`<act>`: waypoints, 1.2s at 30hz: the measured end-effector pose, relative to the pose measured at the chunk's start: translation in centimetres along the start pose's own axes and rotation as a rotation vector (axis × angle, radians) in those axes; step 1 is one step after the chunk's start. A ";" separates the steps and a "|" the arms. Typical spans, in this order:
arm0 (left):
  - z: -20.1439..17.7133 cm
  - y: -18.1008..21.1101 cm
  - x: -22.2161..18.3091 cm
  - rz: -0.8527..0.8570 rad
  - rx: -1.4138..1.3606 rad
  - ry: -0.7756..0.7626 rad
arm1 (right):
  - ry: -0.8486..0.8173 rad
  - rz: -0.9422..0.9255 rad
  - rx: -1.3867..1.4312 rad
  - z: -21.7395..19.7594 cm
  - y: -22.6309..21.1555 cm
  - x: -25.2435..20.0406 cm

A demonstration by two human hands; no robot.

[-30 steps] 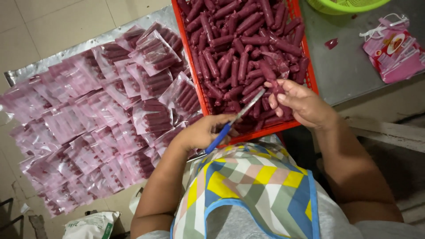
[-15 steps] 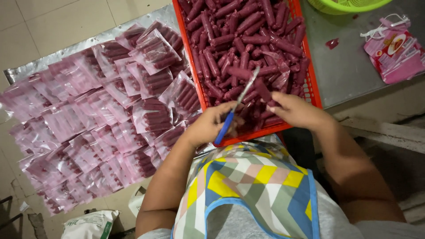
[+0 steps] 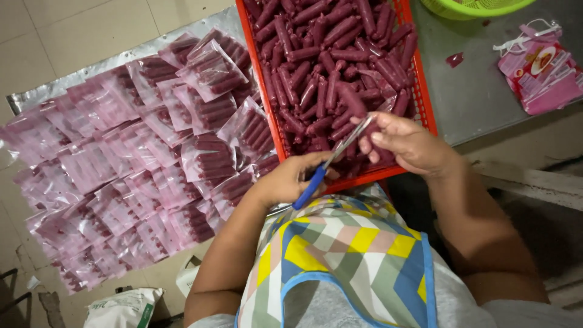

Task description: Using scissors to separate small purple sausages from a bunch and placing them into a red plastic crate.

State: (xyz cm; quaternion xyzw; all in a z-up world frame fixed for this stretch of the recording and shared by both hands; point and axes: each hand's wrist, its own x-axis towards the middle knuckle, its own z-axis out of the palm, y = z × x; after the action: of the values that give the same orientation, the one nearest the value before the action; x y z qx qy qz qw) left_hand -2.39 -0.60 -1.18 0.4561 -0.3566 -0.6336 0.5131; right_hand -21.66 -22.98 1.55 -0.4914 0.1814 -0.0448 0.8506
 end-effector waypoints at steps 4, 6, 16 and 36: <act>0.3 -0.4 0.5 0.058 0.016 0.061 | -0.103 0.044 -0.334 1.3 -1.5 1.5; 0.1 0.4 0.4 0.057 0.007 0.081 | -0.124 0.041 -0.601 0.9 -1.8 1.8; -3.5 1.5 2.0 0.133 -0.092 0.091 | 0.155 0.040 -0.289 -2.9 -3.7 4.9; -4.2 5.5 4.0 0.119 -0.042 0.187 | 0.067 -0.113 -1.193 -5.4 -3.1 7.2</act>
State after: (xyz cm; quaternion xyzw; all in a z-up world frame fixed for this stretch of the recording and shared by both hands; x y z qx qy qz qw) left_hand 3.17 -5.59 1.61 0.4803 -0.3202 -0.5641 0.5904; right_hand -16.55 -30.80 -0.12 -0.8913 0.1756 0.0043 0.4181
